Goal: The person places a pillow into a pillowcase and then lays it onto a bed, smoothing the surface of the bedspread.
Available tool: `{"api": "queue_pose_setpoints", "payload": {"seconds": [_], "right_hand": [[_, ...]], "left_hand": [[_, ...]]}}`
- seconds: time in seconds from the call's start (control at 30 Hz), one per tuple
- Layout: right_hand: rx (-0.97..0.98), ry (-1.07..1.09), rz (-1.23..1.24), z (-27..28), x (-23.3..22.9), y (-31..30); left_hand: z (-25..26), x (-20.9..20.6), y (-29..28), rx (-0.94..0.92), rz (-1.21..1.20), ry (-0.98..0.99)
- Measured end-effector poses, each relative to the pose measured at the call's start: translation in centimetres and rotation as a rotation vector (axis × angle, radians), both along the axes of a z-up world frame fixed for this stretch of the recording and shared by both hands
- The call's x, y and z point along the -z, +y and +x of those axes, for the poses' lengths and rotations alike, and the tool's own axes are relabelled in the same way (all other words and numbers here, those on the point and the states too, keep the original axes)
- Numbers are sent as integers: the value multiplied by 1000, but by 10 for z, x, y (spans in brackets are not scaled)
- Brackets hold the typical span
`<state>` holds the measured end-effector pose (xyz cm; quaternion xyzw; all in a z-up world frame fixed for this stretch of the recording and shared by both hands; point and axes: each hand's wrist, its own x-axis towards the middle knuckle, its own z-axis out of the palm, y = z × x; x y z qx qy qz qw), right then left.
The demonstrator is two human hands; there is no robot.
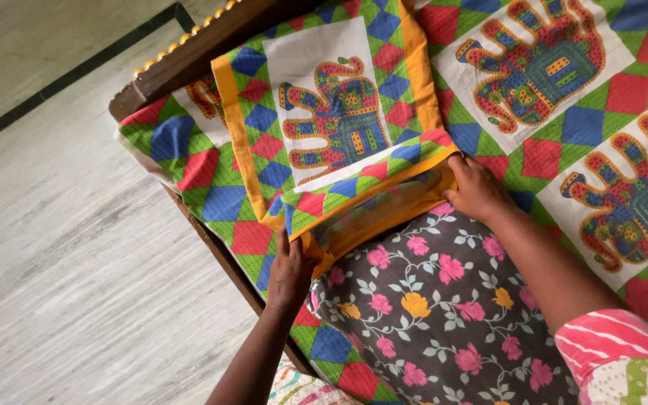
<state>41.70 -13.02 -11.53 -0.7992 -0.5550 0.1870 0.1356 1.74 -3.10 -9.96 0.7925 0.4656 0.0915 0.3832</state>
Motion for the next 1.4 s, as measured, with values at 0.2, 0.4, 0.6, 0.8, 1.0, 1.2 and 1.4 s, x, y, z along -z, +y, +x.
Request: {"api": "queue_pose_setpoints", "payload": {"seconds": [0.2, 0.4, 0.6, 0.8, 1.0, 1.2, 1.4], "right_hand": [[-64, -160, -72, 16, 32, 0], [-124, -315, -59, 38, 58, -5], [-87, -144, 142, 72, 97, -44], [-93, -186, 118, 94, 133, -102], [-24, -7, -9, 85, 97, -125], [284, 376, -154, 57, 53, -129], [139, -220, 135, -73, -70, -87]], "left_hand": [[-9, 39, -11, 110, 68, 0], [-16, 64, -18, 133, 94, -16], [-25, 80, -29, 226, 135, -31], [-25, 61, -49, -175, -600, 36], [-40, 38, -75, 210, -121, 16], [-39, 38, -82, 125, -43, -31], [-39, 55, -76, 196, 6, 1]]}}
